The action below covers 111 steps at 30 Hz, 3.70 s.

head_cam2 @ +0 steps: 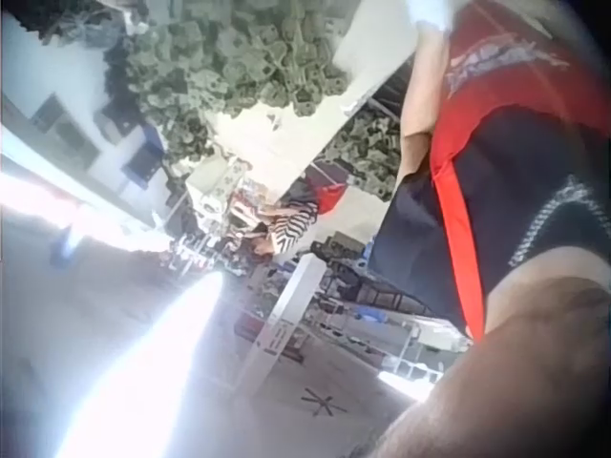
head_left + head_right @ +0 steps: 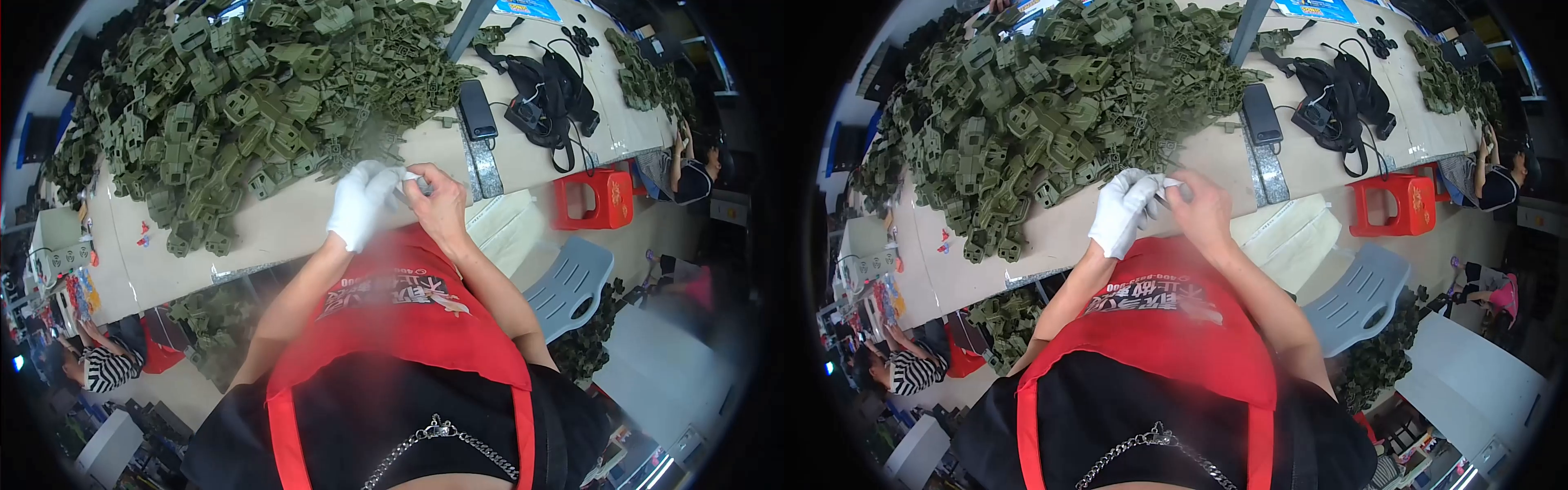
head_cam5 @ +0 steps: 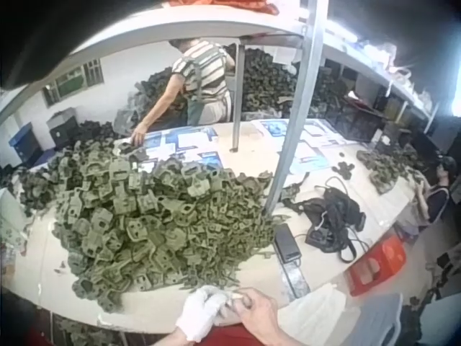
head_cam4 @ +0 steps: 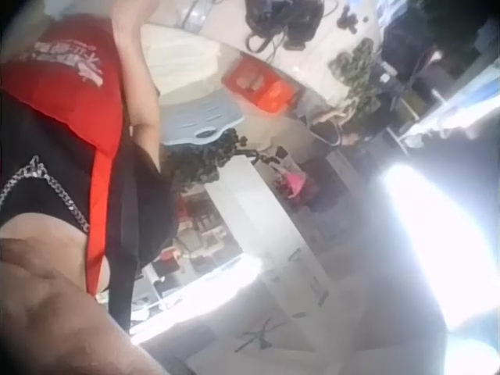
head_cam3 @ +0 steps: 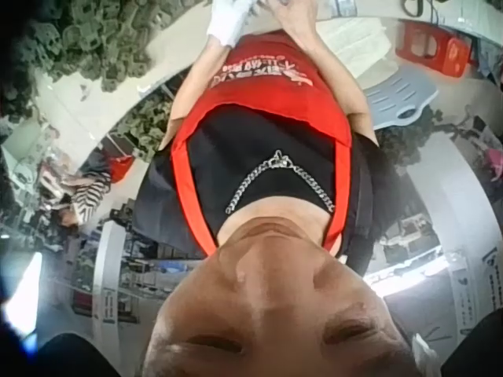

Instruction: The person sorts and assembles green plastic toy housing components by hand, taking them from plastic bins and fitting them together.

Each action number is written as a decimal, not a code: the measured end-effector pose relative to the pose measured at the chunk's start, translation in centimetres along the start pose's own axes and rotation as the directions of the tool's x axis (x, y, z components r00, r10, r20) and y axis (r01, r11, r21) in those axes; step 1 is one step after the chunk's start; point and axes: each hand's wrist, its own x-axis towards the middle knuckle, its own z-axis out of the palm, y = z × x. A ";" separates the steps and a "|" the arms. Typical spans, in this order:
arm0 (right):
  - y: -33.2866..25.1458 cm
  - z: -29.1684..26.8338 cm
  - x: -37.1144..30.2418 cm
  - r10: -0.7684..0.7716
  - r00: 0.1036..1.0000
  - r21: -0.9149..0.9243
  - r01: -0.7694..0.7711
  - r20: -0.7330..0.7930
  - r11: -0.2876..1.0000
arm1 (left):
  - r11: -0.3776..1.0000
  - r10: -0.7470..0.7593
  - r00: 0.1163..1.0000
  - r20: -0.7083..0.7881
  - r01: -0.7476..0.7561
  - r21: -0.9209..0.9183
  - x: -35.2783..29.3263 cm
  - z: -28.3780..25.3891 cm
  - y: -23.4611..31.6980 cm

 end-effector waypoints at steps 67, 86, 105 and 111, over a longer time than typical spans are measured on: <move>-3.3 -2.3 2.5 -0.153 0.982 0.206 0.129 0.108 0.970 | 0.872 -0.104 0.975 0.197 0.185 -0.452 2.7 -3.7 -0.9; 2.7 -5.9 3.1 0.309 0.843 0.840 -0.508 0.441 0.188 | 0.279 -0.240 0.950 0.199 -0.129 0.952 6.4 -4.0 1.3; -1.5 -2.2 2.1 0.220 0.930 0.509 -0.347 0.293 0.788 | 0.932 0.103 0.964 0.246 -0.180 0.314 2.5 -1.5 2.3; -1.2 -2.3 2.7 0.308 0.873 0.632 -0.487 0.378 0.603 | 0.998 0.056 0.996 -0.065 -0.054 0.032 2.1 -1.7 2.8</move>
